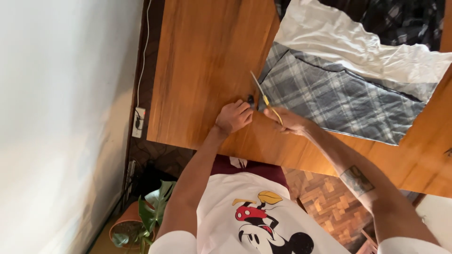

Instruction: Cutting a piece of plaid fabric along a specific shape template using scissors.

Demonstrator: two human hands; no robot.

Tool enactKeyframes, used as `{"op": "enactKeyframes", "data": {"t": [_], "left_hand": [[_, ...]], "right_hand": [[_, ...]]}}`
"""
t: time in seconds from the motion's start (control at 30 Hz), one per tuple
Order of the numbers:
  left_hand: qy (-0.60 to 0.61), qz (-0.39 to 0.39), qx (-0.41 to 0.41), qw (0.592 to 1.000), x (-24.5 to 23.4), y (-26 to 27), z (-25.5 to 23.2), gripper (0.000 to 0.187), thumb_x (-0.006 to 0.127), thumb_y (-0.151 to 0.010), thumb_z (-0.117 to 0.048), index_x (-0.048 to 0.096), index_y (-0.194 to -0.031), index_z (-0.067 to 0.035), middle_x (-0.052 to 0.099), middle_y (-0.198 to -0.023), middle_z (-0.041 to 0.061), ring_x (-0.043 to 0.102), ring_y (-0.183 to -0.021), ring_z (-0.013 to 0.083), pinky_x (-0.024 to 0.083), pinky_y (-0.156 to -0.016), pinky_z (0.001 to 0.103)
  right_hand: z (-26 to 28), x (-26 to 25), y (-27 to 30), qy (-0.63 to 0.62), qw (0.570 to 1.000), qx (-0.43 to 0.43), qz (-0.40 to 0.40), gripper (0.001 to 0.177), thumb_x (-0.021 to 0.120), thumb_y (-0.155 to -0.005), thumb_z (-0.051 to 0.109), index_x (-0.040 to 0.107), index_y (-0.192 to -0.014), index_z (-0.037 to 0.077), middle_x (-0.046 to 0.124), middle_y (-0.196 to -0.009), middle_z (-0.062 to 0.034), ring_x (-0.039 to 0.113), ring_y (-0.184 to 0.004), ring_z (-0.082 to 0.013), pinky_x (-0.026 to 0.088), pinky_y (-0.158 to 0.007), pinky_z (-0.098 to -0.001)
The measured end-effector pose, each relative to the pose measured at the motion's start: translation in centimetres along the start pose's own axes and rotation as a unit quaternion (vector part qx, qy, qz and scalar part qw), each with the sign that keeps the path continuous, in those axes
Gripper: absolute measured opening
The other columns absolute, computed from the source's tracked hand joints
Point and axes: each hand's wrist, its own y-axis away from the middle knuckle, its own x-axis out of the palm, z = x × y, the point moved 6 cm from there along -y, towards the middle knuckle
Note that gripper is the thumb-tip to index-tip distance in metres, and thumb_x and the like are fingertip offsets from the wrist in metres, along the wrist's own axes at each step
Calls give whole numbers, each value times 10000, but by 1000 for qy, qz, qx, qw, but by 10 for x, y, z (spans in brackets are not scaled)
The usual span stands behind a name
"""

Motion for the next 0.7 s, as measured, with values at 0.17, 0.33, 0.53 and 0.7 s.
{"op": "enactKeyframes", "data": {"t": [0.17,0.33,0.53,0.7], "left_hand": [[-19,-4,-154,988,-31,29,21,113,779,-828,-139,683,-878,-107,642,-976,46,663,-831,250,573,-706,382],[-94,-53,-354,929,-78,55,73,80,757,-921,-178,729,-956,-111,681,-1070,58,696,-893,265,581,-694,379],[-127,-60,-307,941,-69,13,42,287,694,-1014,-169,714,-1296,-120,619,-1294,92,590,-1214,309,577,-892,400],[-90,106,-165,976,4,-44,3,453,637,-1064,-285,567,-1490,-147,482,-1548,66,445,-1427,277,441,-1119,457]], "right_hand": [[-62,31,11,-109,991,4,78,506,521,-927,664,529,-1059,176,387,-679,106,324,-521,-37,247,-444,-211],[-114,100,46,-133,965,-13,224,511,361,-1047,670,420,-1044,162,360,-609,64,285,-483,-44,224,-419,-206],[-156,123,62,-67,985,-146,56,400,425,-1043,539,467,-1084,143,484,-740,43,422,-648,-76,346,-554,-249],[-160,115,76,-55,963,-262,29,359,459,-1114,445,489,-1042,94,486,-797,39,434,-709,-76,379,-624,-245]]}}
